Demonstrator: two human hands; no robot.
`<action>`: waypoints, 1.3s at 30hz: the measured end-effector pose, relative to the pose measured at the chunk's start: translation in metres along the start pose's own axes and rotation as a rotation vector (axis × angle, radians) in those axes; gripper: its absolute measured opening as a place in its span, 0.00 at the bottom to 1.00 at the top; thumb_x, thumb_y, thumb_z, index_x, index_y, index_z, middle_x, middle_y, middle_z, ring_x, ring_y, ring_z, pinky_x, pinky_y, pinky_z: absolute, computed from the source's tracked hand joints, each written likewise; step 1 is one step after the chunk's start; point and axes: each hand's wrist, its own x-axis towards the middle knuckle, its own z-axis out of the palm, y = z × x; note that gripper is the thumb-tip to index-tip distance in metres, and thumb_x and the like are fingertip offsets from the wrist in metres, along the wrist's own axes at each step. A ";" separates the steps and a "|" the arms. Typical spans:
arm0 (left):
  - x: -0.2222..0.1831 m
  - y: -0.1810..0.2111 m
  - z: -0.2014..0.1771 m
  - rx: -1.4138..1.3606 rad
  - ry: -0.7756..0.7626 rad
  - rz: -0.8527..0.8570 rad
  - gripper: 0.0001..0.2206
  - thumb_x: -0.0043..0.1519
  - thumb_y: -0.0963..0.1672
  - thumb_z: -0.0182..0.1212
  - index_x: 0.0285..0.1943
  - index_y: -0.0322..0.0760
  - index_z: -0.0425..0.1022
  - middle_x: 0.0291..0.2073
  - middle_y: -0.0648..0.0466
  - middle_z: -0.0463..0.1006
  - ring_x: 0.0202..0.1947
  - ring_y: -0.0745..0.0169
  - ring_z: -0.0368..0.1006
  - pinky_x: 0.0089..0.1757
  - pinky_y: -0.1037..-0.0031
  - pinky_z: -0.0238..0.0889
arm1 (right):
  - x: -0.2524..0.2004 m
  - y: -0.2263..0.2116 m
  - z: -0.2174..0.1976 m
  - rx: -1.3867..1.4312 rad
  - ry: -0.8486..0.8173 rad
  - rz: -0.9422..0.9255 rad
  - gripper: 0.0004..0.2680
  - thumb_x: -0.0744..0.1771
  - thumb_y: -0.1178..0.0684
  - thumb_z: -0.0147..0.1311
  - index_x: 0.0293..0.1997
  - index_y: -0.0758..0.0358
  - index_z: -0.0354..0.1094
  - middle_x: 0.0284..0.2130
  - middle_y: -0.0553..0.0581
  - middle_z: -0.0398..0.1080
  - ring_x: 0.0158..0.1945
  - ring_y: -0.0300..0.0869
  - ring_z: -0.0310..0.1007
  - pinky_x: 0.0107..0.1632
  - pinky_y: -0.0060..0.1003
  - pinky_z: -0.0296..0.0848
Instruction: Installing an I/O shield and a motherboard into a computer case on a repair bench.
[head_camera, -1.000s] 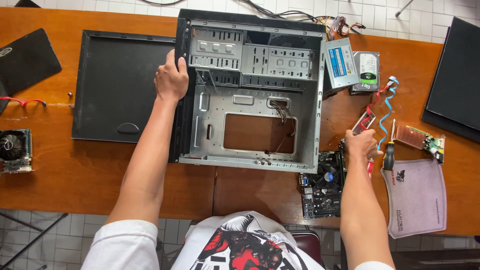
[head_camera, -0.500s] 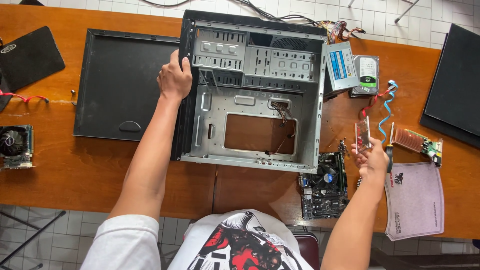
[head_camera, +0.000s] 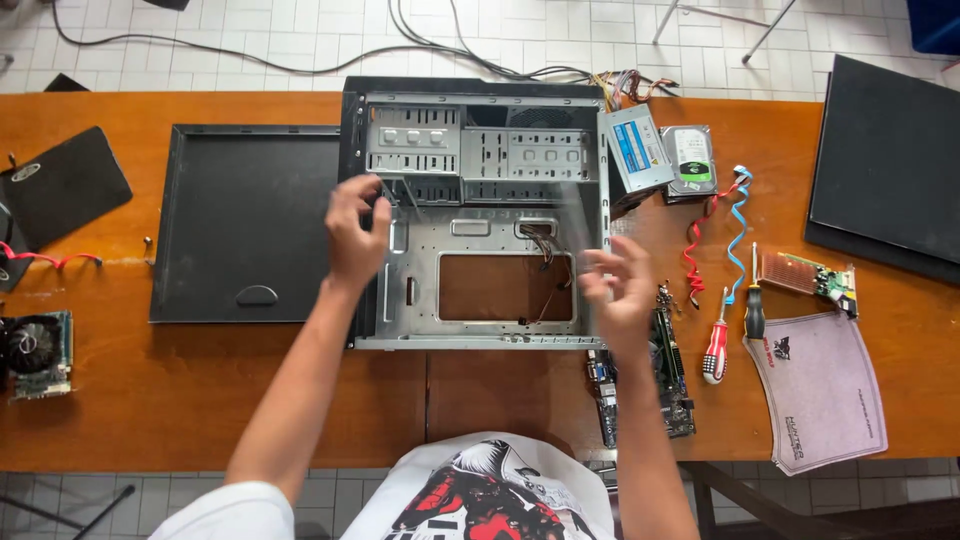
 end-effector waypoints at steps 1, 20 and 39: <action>-0.008 0.023 -0.001 -0.001 0.001 0.004 0.12 0.64 0.42 0.60 0.56 0.38 0.75 0.48 0.49 0.78 0.45 0.50 0.75 0.41 0.67 0.71 | -0.003 0.005 0.012 0.001 0.003 -0.003 0.23 0.63 0.50 0.63 0.66 0.57 0.60 0.45 0.66 0.76 0.41 0.45 0.76 0.40 0.34 0.71; -0.094 0.052 0.005 -0.611 -0.384 -0.623 0.05 0.66 0.42 0.62 0.47 0.37 0.76 0.29 0.49 0.84 0.34 0.69 0.80 0.43 0.76 0.74 | -0.019 0.031 0.060 -0.315 -0.107 -0.375 0.21 0.62 0.54 0.70 0.61 0.59 0.71 0.32 0.59 0.75 0.30 0.47 0.77 0.37 0.41 0.76; -0.089 0.058 -0.001 -0.663 -0.416 -0.636 0.09 0.66 0.43 0.61 0.53 0.39 0.77 0.39 0.51 0.85 0.41 0.69 0.80 0.46 0.75 0.72 | -0.020 0.045 0.059 -0.244 -0.112 -0.295 0.22 0.62 0.53 0.72 0.61 0.59 0.70 0.38 0.59 0.80 0.26 0.44 0.77 0.33 0.35 0.74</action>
